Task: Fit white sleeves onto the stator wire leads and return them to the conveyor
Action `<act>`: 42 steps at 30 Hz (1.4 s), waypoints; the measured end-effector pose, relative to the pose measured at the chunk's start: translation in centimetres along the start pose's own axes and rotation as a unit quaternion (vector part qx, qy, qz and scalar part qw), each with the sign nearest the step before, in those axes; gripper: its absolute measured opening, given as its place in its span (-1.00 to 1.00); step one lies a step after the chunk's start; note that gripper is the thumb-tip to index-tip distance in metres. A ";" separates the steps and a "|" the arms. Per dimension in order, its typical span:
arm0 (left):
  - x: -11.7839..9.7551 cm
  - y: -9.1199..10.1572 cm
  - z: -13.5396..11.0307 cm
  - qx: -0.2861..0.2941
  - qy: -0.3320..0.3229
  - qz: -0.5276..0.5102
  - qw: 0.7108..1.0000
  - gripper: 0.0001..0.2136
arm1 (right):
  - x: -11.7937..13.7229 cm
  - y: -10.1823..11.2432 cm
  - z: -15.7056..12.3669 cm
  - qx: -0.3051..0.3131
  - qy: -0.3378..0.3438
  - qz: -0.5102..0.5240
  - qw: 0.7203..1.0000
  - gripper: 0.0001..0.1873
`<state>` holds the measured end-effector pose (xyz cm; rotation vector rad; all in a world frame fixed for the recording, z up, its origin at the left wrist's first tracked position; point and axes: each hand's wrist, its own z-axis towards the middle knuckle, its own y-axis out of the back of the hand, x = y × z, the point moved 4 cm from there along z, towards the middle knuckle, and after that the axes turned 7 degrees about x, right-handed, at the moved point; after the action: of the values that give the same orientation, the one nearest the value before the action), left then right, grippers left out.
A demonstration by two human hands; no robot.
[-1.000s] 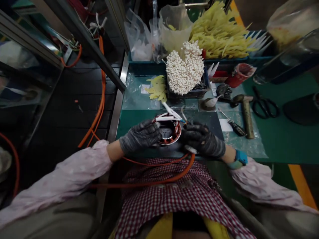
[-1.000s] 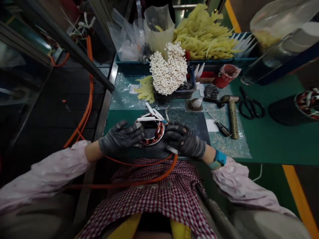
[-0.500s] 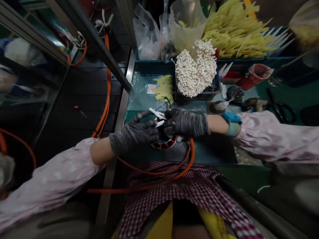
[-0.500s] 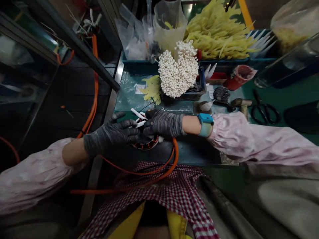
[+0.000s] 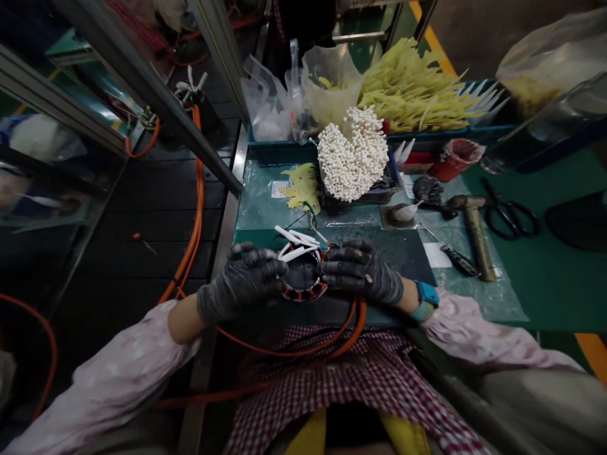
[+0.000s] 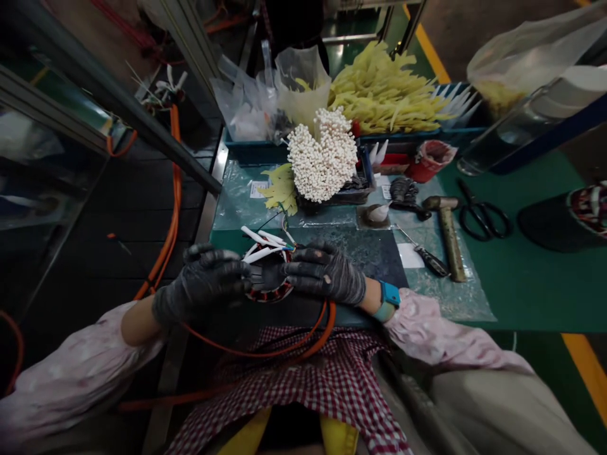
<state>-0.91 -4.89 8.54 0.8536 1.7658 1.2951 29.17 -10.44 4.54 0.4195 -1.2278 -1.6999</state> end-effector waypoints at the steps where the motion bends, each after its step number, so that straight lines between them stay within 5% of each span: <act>1: -0.5 1.0 0.5 -0.014 -0.015 0.016 1.000 -0.77 | 0.1 0.2 -0.2 -0.023 -0.021 0.024 0.999 -0.69; 3: -1.1 3.1 2.0 -0.064 0.000 0.013 0.998 -0.70 | 0.0 0.6 -0.5 -0.091 -0.132 0.081 0.984 -0.64; 6: -1.4 5.4 4.8 -0.116 0.084 0.011 0.990 -0.62 | -0.1 0.0 -1.7 -0.157 -0.350 0.227 0.895 -0.47; 8: -1.7 5.9 6.8 -0.105 0.098 0.012 0.990 -0.54 | 0.5 -1.1 -2.0 -0.147 -0.396 0.300 0.855 -0.48; 12: -2.6 5.6 9.8 -0.036 0.081 -0.004 0.996 -0.40 | 1.5 -1.4 -1.2 -0.152 -0.374 0.249 0.880 -0.54; 15: -3.2 5.6 10.6 -0.039 0.066 -0.008 0.997 -0.38 | 1.6 0.0 -0.3 -0.154 -0.342 0.190 0.907 -0.57; 21: -3.2 5.6 12.4 -0.050 -0.022 -0.022 0.998 -0.38 | 0.5 3.9 1.5 -0.042 -0.262 0.091 0.960 -0.56; 24: -2.2 5.1 13.5 -0.049 -0.077 -0.177 0.980 -0.46 | -1.2 5.3 2.1 -0.018 -0.227 0.081 0.970 -0.57; 26: -1.5 4.6 14.0 -0.030 -0.114 -0.326 0.938 -0.46 | -2.2 5.6 2.1 -0.005 -0.209 0.089 0.974 -0.51; 30: -0.3 3.4 14.5 0.034 -0.124 -0.445 0.886 -0.49 | -1.8 5.5 0.4 -0.055 -0.187 0.051 0.979 -0.52; 34: -0.1 2.9 14.6 0.082 -0.093 -0.508 0.852 -0.47 | 2.8 4.1 -3.4 -0.160 -0.177 -0.066 0.969 -0.42; 38: -0.4 3.1 14.6 0.135 -0.077 -0.557 0.816 -0.44 | 6.2 1.2 -5.4 -0.155 -0.199 -0.078 0.964 -0.37; 42: -0.3 3.2 14.7 0.143 -0.072 -0.549 0.820 -0.43 | 6.6 0.1 -4.1 -0.161 -0.166 -0.040 0.972 -0.60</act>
<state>12.34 2.21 8.93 -0.0334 1.8510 0.1913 29.02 -18.23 4.52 -0.0145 -1.1462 -2.0557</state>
